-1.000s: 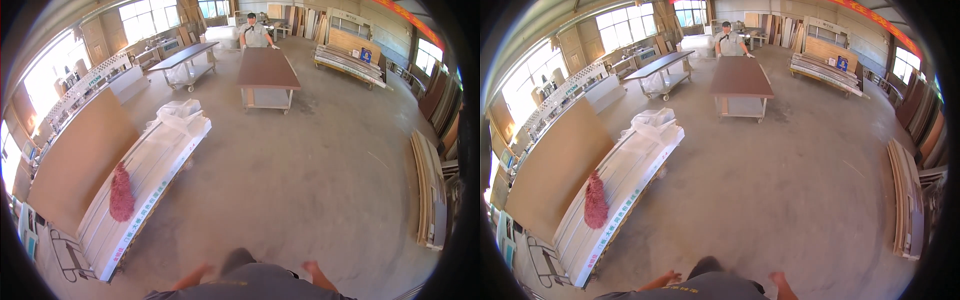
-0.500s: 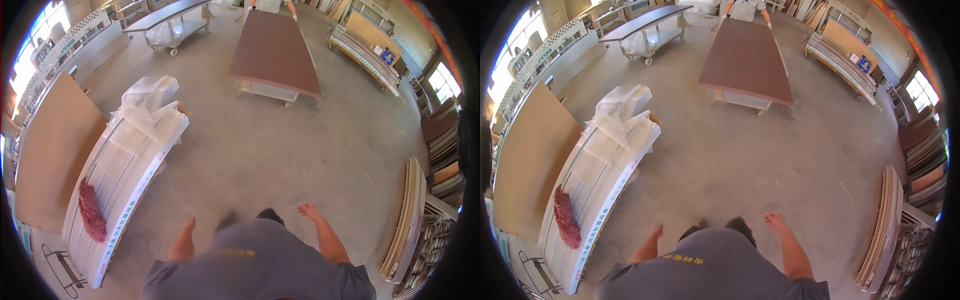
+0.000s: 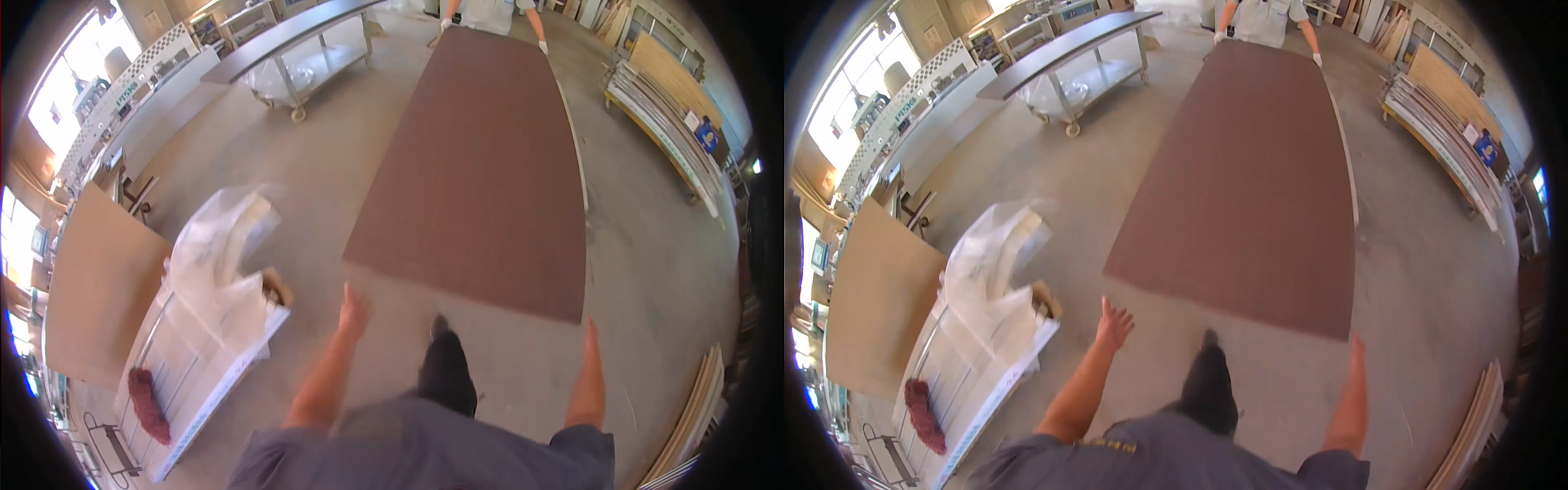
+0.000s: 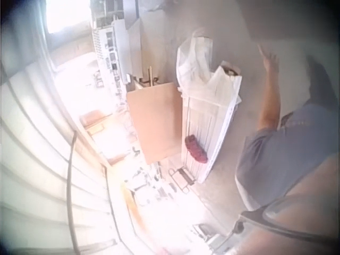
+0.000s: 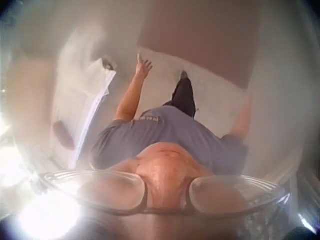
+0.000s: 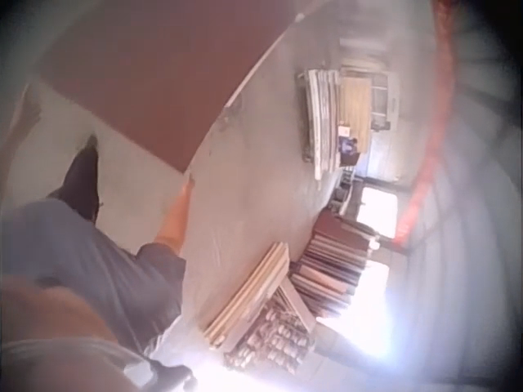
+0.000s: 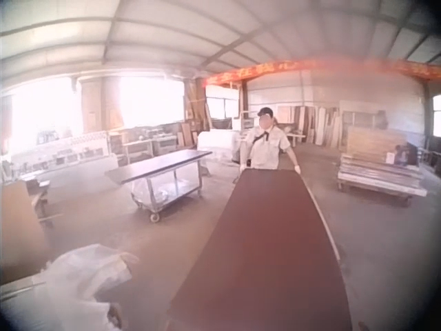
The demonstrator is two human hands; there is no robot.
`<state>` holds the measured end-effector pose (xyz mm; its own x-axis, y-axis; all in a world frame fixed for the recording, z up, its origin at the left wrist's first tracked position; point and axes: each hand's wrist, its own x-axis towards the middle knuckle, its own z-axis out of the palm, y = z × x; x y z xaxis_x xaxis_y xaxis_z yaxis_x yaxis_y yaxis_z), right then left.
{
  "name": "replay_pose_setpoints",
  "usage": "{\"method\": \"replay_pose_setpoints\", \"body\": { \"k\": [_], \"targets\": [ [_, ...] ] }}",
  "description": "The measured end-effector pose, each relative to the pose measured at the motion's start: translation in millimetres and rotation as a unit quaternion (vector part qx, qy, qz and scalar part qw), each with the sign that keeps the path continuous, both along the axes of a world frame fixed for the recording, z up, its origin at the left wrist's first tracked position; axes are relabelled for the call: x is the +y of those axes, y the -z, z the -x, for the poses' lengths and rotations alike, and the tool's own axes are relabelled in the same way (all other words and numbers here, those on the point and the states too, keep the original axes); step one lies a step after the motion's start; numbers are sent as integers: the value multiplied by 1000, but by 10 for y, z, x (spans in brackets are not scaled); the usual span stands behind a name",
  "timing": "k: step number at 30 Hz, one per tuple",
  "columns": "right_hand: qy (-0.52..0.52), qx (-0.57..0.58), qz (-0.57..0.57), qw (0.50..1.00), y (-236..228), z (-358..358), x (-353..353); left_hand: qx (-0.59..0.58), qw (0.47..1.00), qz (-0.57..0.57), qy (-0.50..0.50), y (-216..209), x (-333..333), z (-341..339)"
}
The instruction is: The person wipes a brown wood panel with a wet cloth, helps another person carry it across a workshop, and then uses a metal scraper tool to remove material from the edge of the panel.
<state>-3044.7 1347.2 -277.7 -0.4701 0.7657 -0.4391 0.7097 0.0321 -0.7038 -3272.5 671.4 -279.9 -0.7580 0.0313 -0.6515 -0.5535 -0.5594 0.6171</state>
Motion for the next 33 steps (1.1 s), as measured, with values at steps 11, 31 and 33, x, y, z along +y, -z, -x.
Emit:
{"method": "replay_pose_setpoints", "body": {
  "k": [11, 31, 33],
  "targets": [
    [32, -28, 285, 958, 318, 453, 705, -50, 984, -51, -166, 215, 842, 1001],
    [-74, -11, 219, 973, -1403, 864, -609, -144, 958, 9, -249, -596, -263, 267],
    [-98, -16, 210, 973, -1525, 932, -933, -152, 952, 16, -267, -693, -514, 160]
  ]
}}
